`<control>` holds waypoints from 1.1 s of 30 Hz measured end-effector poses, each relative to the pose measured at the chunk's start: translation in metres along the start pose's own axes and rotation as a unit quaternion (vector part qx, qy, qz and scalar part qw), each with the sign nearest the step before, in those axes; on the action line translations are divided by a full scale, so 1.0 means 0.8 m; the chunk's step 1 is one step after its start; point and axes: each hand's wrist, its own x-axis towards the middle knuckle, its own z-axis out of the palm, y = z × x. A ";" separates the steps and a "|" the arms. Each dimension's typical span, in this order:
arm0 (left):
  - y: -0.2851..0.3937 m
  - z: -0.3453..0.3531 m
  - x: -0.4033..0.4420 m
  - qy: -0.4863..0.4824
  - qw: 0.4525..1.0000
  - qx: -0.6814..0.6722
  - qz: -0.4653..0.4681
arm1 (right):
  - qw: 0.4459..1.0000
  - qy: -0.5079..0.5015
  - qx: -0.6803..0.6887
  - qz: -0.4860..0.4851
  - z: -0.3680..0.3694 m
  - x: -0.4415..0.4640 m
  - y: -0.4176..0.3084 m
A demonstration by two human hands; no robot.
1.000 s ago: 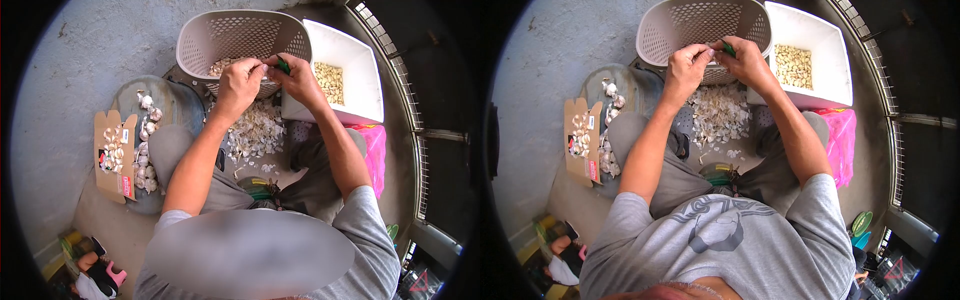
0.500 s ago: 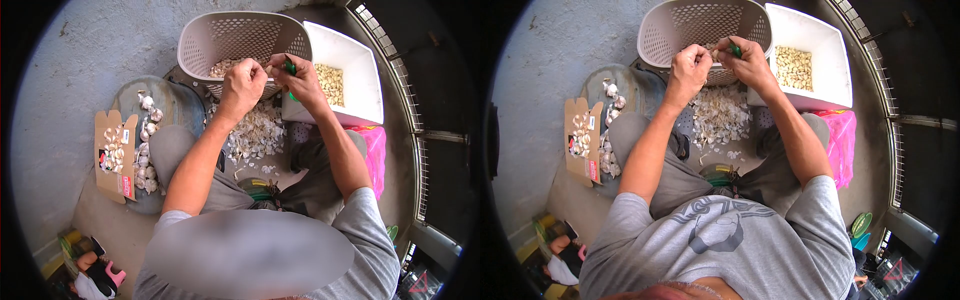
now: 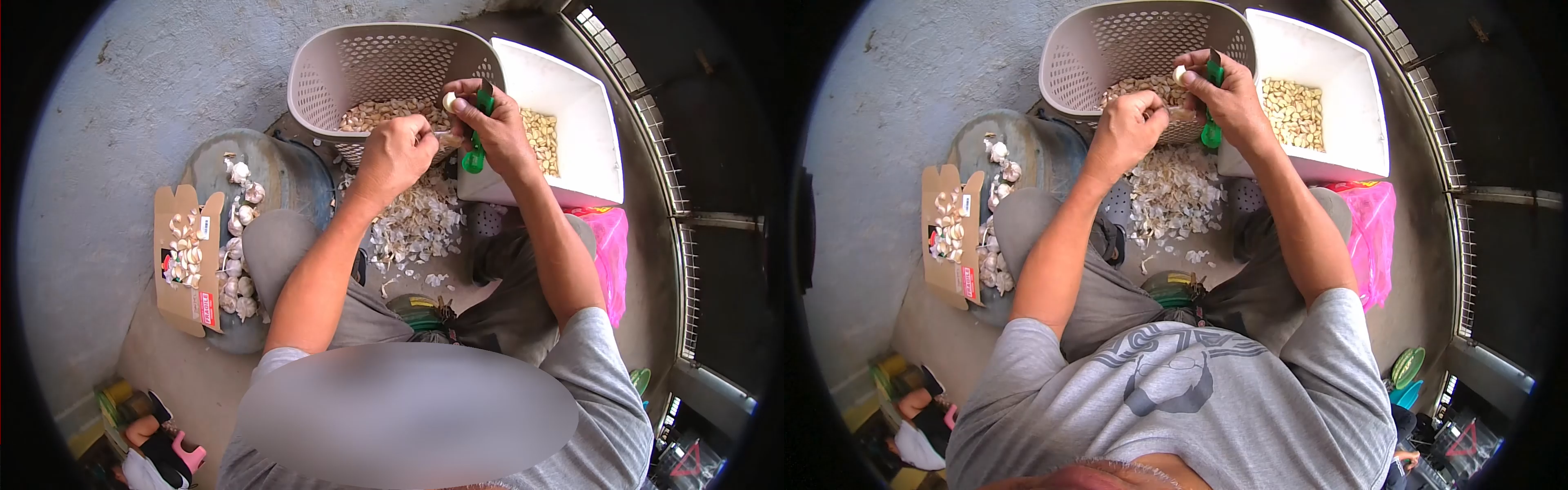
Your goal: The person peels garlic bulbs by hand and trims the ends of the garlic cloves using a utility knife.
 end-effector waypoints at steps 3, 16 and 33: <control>-0.008 0.005 -0.006 -0.054 0.995 0.069 0.050 | 0.999 -0.015 -0.033 0.016 -0.010 0.004 -0.003; -0.006 0.008 -0.003 -0.107 0.991 -0.080 -0.021 | 0.940 0.074 0.322 0.081 -0.103 0.029 0.024; -0.034 0.013 0.020 0.004 0.900 -0.416 -0.132 | 0.942 -0.120 -0.276 -0.151 0.019 -0.014 0.016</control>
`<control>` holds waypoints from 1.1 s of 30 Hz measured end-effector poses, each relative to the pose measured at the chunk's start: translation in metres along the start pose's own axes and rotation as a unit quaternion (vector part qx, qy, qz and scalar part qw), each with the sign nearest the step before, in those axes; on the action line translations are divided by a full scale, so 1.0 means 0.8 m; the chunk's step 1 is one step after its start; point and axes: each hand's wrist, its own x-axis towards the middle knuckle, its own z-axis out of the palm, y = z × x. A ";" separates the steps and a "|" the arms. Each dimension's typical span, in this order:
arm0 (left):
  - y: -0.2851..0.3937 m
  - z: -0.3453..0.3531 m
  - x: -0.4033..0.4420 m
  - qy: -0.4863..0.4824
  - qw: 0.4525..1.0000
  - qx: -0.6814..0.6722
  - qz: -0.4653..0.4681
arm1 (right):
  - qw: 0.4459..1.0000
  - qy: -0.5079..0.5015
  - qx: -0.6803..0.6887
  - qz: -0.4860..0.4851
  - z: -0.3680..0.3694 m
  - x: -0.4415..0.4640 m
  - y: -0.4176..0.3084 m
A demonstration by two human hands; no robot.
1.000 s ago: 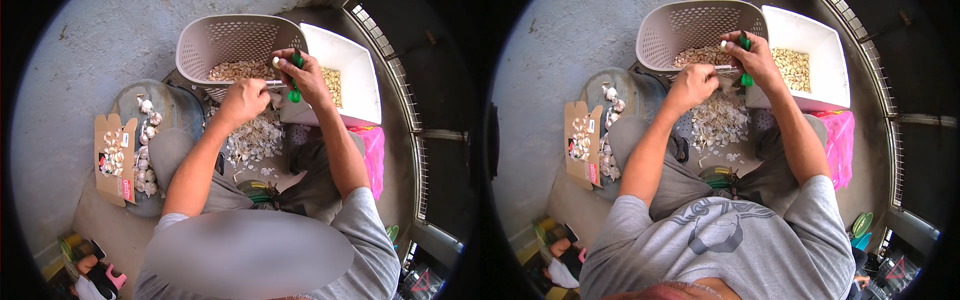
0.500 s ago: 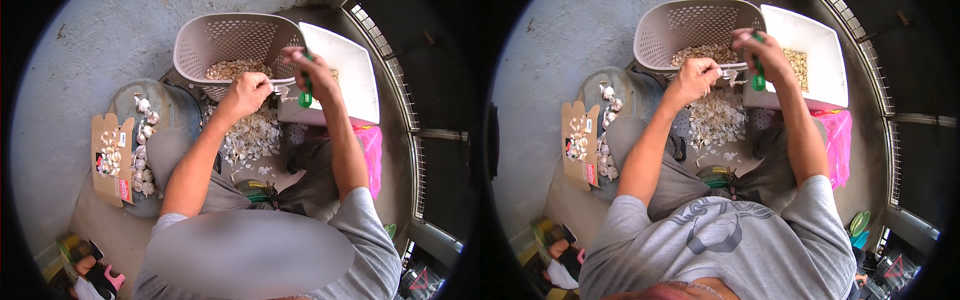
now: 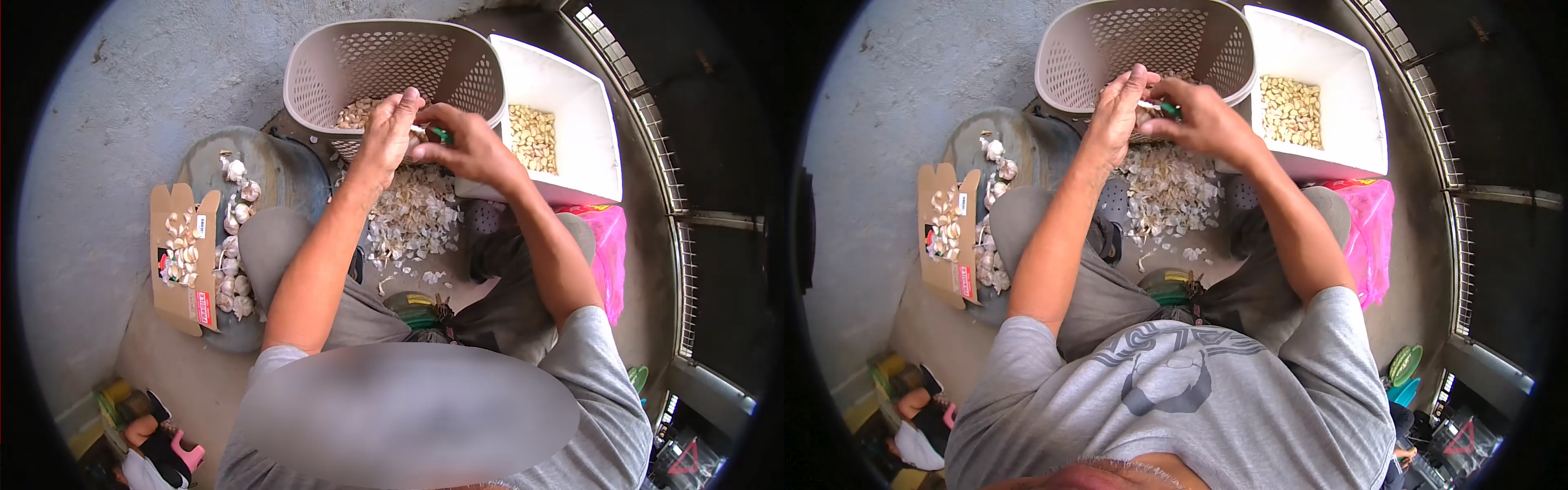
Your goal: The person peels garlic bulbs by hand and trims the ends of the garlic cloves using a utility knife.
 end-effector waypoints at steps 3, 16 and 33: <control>0.005 0.007 -0.008 0.018 0.998 -0.063 -0.011 | 0.996 -0.037 -0.061 0.058 0.003 0.000 -0.021; -0.005 0.016 -0.014 0.015 0.998 -0.065 0.001 | 0.988 0.080 0.099 0.090 0.010 0.012 0.003; -0.003 0.033 -0.021 0.064 0.994 0.011 0.089 | 0.987 0.107 0.058 0.106 0.012 0.026 -0.005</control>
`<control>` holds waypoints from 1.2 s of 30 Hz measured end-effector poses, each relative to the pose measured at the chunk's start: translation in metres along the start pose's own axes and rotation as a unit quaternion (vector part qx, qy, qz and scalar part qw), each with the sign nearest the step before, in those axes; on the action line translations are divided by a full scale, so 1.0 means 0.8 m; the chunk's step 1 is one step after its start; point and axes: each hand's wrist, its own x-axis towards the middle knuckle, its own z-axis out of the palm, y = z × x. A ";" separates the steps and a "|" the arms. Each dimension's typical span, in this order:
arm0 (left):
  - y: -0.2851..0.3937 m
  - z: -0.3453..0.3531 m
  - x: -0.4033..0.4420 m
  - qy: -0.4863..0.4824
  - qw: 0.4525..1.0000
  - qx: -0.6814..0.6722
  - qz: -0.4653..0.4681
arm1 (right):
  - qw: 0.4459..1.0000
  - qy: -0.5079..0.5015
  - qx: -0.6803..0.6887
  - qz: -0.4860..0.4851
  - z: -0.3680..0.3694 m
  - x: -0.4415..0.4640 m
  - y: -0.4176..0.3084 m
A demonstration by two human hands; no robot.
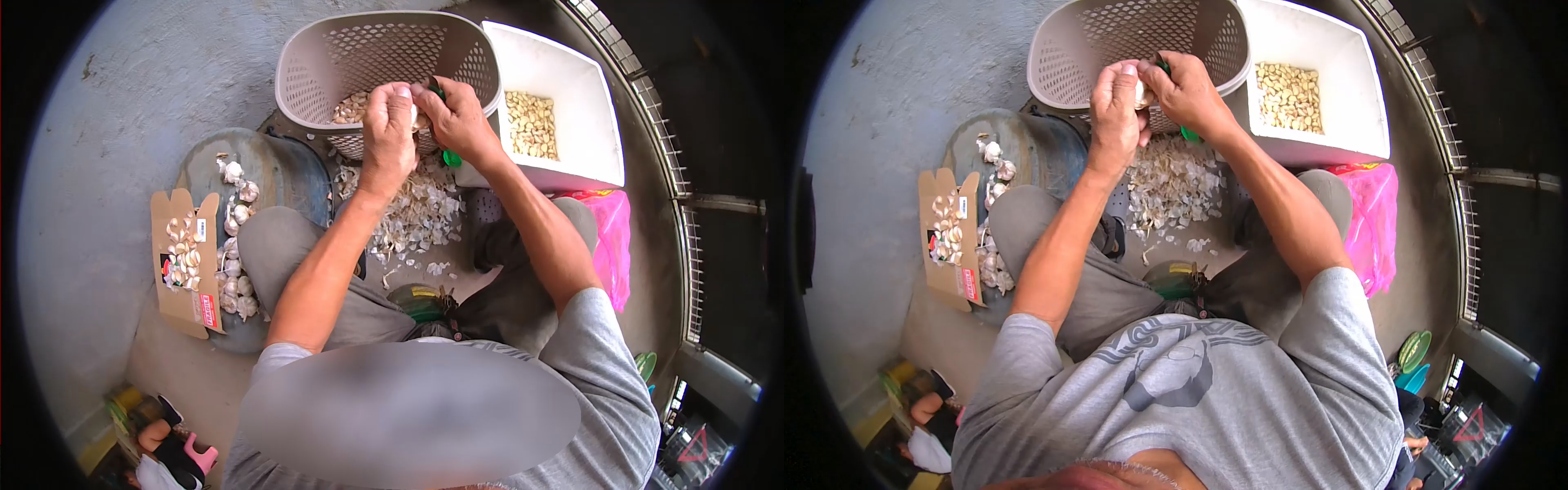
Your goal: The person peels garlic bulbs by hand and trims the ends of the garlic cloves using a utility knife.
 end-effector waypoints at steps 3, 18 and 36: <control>0.011 -0.003 -0.008 -0.014 0.998 -0.051 -0.037 | 1.000 -0.008 0.004 -0.001 0.001 0.001 0.004; -0.004 -0.007 0.010 0.003 0.994 -0.051 -0.099 | 0.994 0.018 -0.094 -0.060 0.012 -0.002 0.005; 0.014 -0.003 -0.007 0.057 0.964 -0.150 -0.210 | 0.984 -0.060 -0.094 -0.137 0.005 -0.007 -0.013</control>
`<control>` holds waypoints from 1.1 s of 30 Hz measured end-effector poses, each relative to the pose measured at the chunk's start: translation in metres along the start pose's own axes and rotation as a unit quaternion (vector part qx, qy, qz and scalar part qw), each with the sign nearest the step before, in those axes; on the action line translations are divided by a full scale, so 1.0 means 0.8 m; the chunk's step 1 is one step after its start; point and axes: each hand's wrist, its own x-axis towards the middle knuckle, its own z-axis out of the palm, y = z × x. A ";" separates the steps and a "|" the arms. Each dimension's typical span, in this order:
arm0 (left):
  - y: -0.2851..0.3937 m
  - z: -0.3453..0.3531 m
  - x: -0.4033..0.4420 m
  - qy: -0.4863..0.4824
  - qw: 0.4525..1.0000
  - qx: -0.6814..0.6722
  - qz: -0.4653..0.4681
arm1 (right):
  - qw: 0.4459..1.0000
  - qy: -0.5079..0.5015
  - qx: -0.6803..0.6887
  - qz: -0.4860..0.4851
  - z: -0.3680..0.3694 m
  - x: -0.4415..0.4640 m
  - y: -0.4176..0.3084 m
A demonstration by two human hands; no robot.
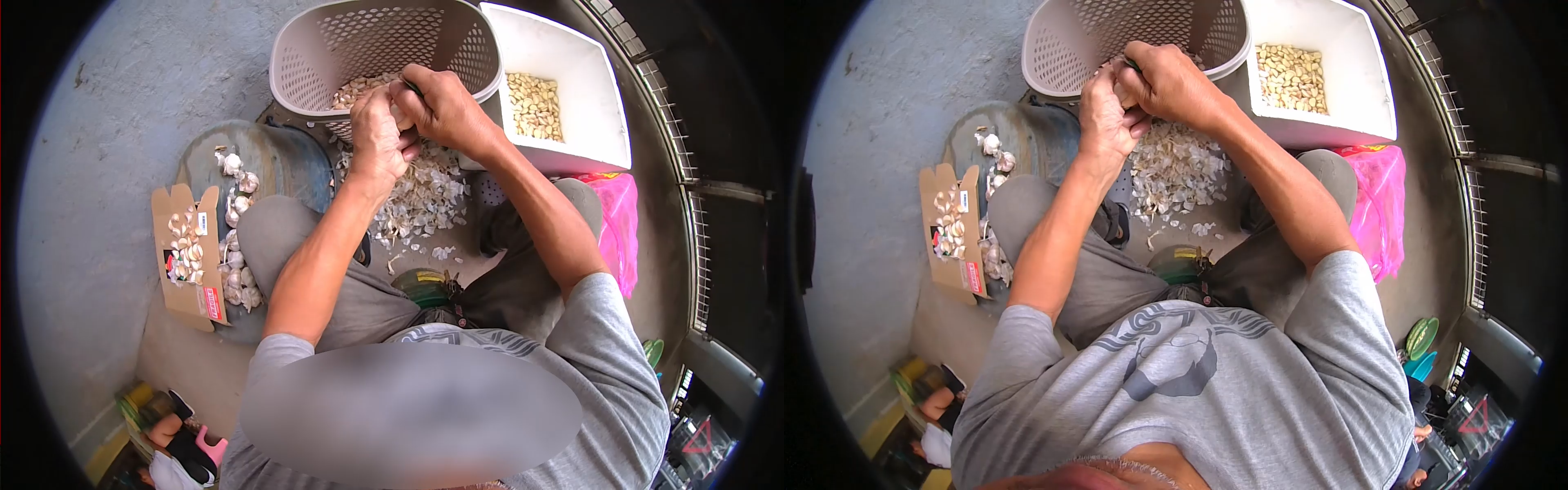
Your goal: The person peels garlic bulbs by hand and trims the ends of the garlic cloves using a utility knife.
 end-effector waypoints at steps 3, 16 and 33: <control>-0.002 -0.005 0.004 -0.022 0.997 -0.042 -0.059 | 1.000 -0.012 -0.005 0.004 -0.001 -0.005 0.004; -0.009 -0.010 0.003 -0.058 0.987 -0.071 -0.133 | 1.000 -0.003 -0.025 -0.012 -0.006 -0.025 -0.004; -0.019 -0.025 0.014 -0.072 0.977 -0.098 -0.176 | 1.000 -0.013 -0.023 0.009 -0.003 -0.032 -0.003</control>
